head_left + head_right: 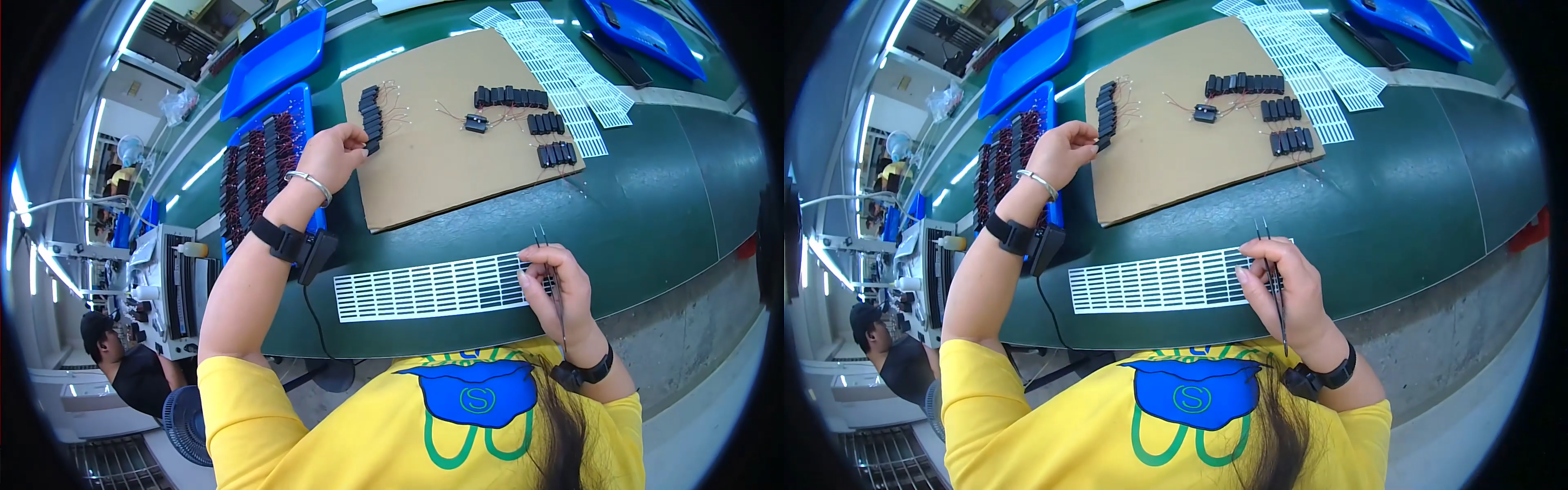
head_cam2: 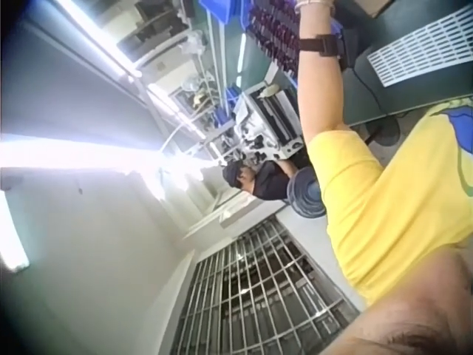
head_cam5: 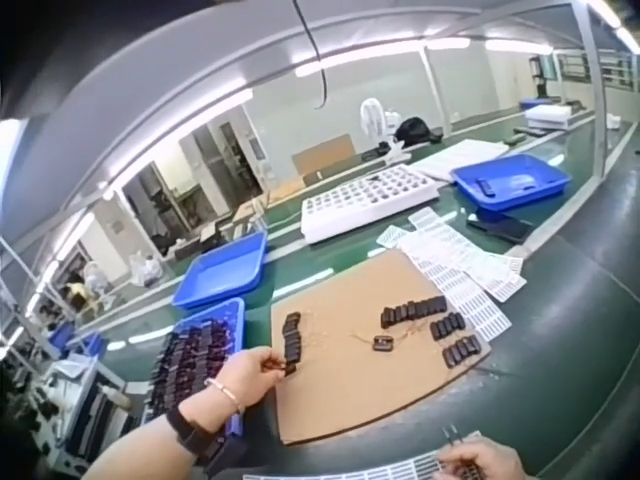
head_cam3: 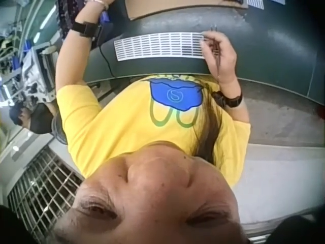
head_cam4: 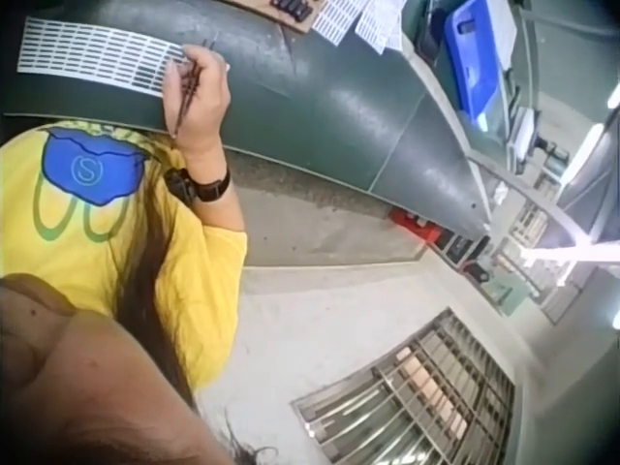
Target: The person picks up a speaker from a cardboard sheet, uses tweezers to apply a small piece of white tape to its side, and places it back down before repeating the process.
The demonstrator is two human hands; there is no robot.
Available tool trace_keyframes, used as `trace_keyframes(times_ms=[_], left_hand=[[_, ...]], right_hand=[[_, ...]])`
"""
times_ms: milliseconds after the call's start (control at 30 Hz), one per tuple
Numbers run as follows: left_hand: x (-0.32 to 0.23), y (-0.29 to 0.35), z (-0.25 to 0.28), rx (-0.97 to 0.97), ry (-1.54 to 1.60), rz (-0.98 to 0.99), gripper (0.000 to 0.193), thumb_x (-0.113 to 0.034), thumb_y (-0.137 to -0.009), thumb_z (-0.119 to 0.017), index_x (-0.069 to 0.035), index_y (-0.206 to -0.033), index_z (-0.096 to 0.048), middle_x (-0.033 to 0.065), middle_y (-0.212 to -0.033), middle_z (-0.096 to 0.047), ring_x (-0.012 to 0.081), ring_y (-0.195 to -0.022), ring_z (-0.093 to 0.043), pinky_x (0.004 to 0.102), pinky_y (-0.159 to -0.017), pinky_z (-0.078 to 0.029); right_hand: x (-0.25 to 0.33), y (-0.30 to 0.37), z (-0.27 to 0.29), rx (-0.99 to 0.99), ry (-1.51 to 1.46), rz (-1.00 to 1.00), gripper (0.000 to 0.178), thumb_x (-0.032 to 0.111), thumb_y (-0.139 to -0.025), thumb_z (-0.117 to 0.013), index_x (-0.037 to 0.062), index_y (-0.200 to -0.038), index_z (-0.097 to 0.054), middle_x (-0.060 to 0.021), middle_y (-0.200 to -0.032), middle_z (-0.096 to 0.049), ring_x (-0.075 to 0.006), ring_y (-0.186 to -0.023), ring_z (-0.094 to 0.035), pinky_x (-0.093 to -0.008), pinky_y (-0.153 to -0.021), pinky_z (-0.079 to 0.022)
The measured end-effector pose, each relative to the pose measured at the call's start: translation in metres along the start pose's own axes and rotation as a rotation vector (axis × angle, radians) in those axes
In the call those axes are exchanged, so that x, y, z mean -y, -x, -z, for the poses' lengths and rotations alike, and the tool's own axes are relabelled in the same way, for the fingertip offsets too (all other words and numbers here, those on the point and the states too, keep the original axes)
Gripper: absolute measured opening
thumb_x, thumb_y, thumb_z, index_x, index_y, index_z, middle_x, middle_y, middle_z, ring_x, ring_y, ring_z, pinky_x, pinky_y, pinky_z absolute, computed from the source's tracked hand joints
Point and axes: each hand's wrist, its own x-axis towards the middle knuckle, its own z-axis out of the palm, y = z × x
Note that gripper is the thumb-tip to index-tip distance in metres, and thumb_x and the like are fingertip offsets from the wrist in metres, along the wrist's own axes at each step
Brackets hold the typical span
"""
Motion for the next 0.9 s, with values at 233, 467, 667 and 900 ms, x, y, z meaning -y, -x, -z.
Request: trace_keyframes(times_ms=[233, 467, 667, 900], left_hand=[[0.0, -0.009, -0.007, 0.006, -0.137, -0.076, 0.018, -0.005, -0.073, -0.062, -0.002, -0.091, -0.061, 0.0097, -0.083, -0.064, 0.0193, -0.076, -0.061, 0.0275, -0.071, -0.048], [-0.012, -0.003, 0.002, -0.049, -0.219, -0.091, 0.016, -0.005, -0.075, -0.06, -0.001, -0.09, -0.061, 0.0098, -0.082, -0.064, 0.0183, -0.075, -0.062, 0.0269, -0.07, -0.048], [-0.047, 0.003, 0.003, 0.012, 0.028, -0.104, 0.014, -0.008, -0.075, -0.056, -0.003, -0.086, -0.062, 0.0159, -0.084, -0.063, 0.0292, -0.079, -0.06, 0.0325, -0.073, -0.047], [-0.091, -0.02, -0.059, -0.067, -0.036, -0.571, 0.018, -0.005, -0.074, -0.056, -0.004, -0.09, -0.062, 0.0127, -0.087, -0.062, 0.0249, -0.079, -0.061, 0.0317, -0.072, -0.048]], right_hand=[[0.0, -0.001, 0.001, 0.011, 0.019, 0.035, 0.025, -0.008, -0.074, -0.055, -0.0001, -0.097, -0.05, -0.0074, -0.089, -0.052, -0.0077, -0.065, -0.047, -0.0193, -0.061, -0.039], [-0.001, 0.0, 0.002, -0.007, 0.028, 0.065, 0.024, -0.007, -0.074, -0.056, -0.0001, -0.097, -0.05, -0.0076, -0.089, -0.053, -0.0077, -0.064, -0.047, -0.0186, -0.058, -0.039], [-0.002, 0.001, 0.002, -0.004, 0.047, 0.055, 0.023, -0.006, -0.074, -0.056, -0.0003, -0.096, -0.051, -0.0074, -0.088, -0.053, -0.0077, -0.065, -0.047, -0.0188, -0.057, -0.039], [-0.001, -0.001, 0.003, 0.01, 0.077, 0.066, 0.023, -0.005, -0.075, -0.057, -0.0005, -0.096, -0.051, -0.0074, -0.086, -0.053, -0.0081, -0.064, -0.048, -0.0191, -0.057, -0.04]])
